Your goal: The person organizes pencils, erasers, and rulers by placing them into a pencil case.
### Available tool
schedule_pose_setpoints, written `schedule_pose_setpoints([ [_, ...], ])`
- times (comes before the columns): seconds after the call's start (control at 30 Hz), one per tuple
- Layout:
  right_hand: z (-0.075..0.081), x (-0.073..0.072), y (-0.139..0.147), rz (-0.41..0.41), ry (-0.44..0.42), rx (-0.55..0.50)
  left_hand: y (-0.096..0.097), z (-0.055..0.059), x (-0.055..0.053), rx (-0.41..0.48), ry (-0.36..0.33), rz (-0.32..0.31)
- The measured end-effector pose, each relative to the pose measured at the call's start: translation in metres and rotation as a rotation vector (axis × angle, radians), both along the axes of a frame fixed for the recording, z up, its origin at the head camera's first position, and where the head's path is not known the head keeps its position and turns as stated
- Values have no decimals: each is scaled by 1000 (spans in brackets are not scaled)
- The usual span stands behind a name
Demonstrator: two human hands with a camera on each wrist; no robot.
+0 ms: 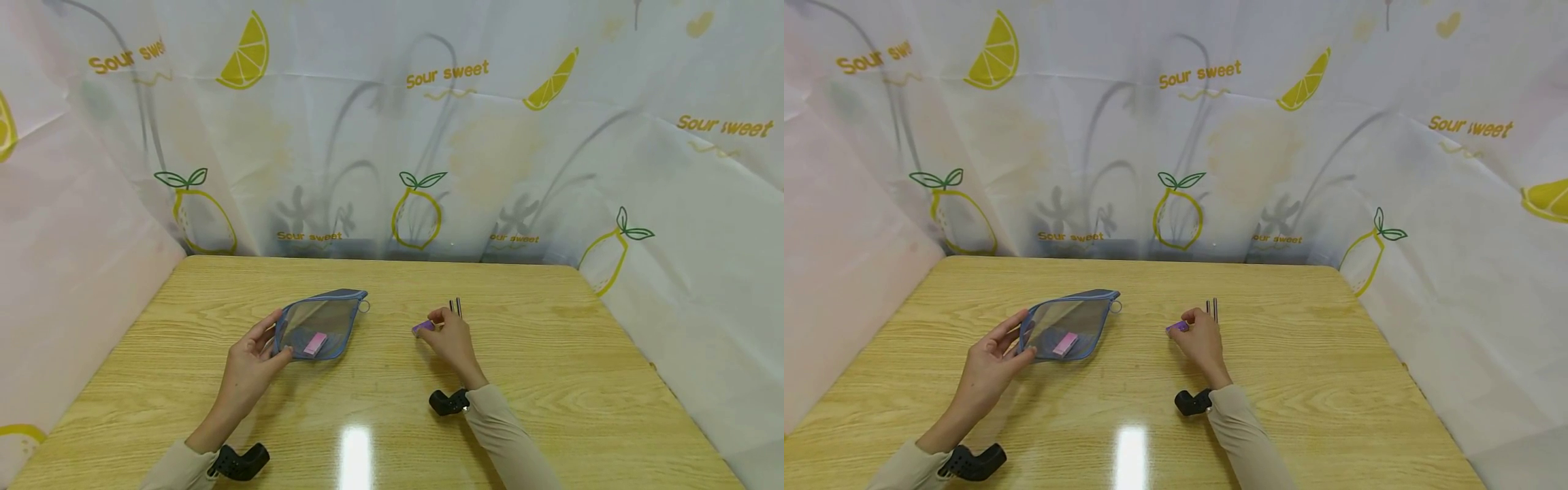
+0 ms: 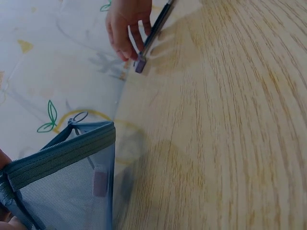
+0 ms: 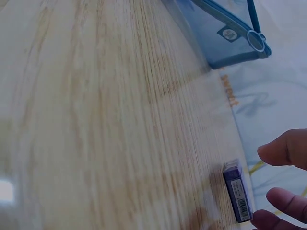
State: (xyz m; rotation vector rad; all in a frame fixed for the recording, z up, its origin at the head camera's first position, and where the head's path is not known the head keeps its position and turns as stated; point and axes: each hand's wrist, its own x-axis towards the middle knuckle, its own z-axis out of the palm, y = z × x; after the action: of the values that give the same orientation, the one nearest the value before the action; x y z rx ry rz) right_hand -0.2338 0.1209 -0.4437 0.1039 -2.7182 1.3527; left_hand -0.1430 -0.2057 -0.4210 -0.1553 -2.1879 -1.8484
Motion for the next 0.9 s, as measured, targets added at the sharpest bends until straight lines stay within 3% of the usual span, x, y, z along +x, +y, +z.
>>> schedule_pose_setpoints([
  [0.9,-1,-2,-5,26,54,192,-1,0,1,3,10,-11],
])
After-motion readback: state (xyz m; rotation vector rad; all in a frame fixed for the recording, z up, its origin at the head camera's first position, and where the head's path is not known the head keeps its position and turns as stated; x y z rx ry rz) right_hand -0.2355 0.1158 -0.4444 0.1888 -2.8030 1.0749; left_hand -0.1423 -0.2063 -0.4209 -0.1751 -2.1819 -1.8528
